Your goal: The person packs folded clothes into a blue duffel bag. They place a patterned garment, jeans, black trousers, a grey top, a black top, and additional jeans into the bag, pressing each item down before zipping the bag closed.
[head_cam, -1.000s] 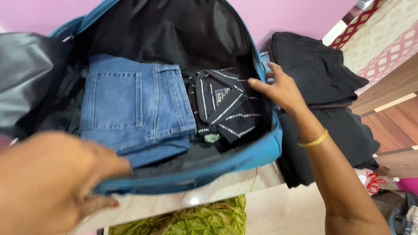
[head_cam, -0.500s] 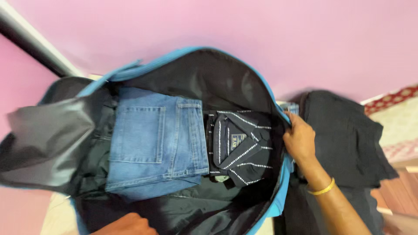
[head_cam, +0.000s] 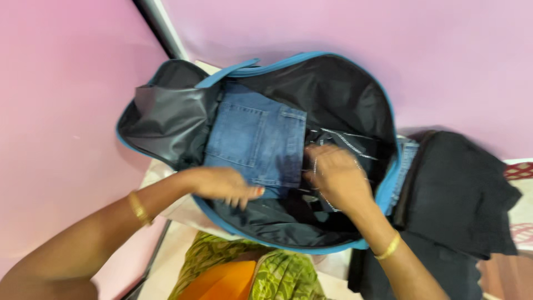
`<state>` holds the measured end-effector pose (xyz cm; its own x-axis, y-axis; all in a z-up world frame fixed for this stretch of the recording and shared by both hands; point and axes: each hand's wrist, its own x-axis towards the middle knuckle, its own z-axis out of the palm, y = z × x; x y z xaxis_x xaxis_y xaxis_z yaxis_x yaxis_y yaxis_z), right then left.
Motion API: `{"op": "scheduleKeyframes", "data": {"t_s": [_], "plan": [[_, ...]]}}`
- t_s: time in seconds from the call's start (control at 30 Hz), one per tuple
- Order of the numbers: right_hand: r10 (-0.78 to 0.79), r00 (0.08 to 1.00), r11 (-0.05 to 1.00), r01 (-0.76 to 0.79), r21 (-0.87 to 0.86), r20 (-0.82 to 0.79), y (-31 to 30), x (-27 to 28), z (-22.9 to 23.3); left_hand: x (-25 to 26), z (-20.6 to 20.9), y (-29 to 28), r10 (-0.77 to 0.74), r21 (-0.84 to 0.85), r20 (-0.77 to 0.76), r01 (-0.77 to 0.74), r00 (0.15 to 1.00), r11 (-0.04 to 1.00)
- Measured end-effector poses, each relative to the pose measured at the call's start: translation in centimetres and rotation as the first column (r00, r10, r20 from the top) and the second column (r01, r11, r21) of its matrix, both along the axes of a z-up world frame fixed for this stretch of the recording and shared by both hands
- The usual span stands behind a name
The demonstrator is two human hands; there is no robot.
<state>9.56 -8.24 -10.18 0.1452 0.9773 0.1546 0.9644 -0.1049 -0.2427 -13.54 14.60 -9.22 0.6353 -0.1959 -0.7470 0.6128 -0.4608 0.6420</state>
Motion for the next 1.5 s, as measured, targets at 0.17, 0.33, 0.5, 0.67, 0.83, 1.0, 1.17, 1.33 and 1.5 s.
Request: {"op": "scheduleKeyframes", "data": {"t_s": [0.17, 0.33, 0.5, 0.67, 0.83, 1.0, 1.17, 1.33, 1.5], "plan": [[0.321, 0.947, 0.845, -0.286, -0.452, 0.000, 5.9, -6.1, -3.0, 0.2, -1.7, 3.4, -0.209, 0.671, 0.095, 0.093, 0.973, 0.735], [0.536, 0.828, 0.714, -0.340, -0.613, 0.165, 7.5, -5.3, -5.5, -4.1, -2.2, 1.0, -0.398, 0.387, -0.012, 0.371, 0.917, 0.844], [0.492, 0.835, 0.792, -0.312, -0.525, 0.246, 8.5, -6.1, -9.9, -4.8, -8.0, 2.9, -0.041, 0.399, 0.142, -0.019, 0.989, 0.917], [0.313, 0.818, 0.936, -0.177, -0.305, 0.483, 8.0, -9.9, -14.2, -1.5, -13.4, 7.2, 0.113, 0.379, 0.416, -0.285, 0.902, 0.880], [0.260, 0.813, 0.964, -0.189, -0.187, 0.521, 7.4, -10.4, -16.0, 5.9, -12.7, 7.8, 0.647, 0.487, 0.174, -0.636, 0.742, 0.598], [0.202, 0.887, 0.979, -0.166, -0.121, 0.416, 6.9, -10.8, -16.3, 7.1, -12.6, 7.1, 0.791, 0.624, 0.182, -0.690, 0.584, 0.367], [0.214, 0.871, 0.974, -0.155, -0.165, 0.443, 7.0, -11.5, -15.7, 6.6, -15.1, 8.5, 0.796, 0.582, 0.206, -0.725, 0.570, 0.368], [0.239, 0.894, 0.958, -0.153, -0.241, 0.380, 7.7, -12.1, -12.7, 6.7, -13.3, 7.5, 0.496, 0.679, 0.365, -0.590, 0.788, 0.437], [0.078, 0.975, 0.643, -0.210, -0.736, -0.210, 9.5, -6.3, -9.9, 4.5, -8.9, 1.9, -0.236, 0.770, 0.006, 0.146, 0.972, 0.621]]}}
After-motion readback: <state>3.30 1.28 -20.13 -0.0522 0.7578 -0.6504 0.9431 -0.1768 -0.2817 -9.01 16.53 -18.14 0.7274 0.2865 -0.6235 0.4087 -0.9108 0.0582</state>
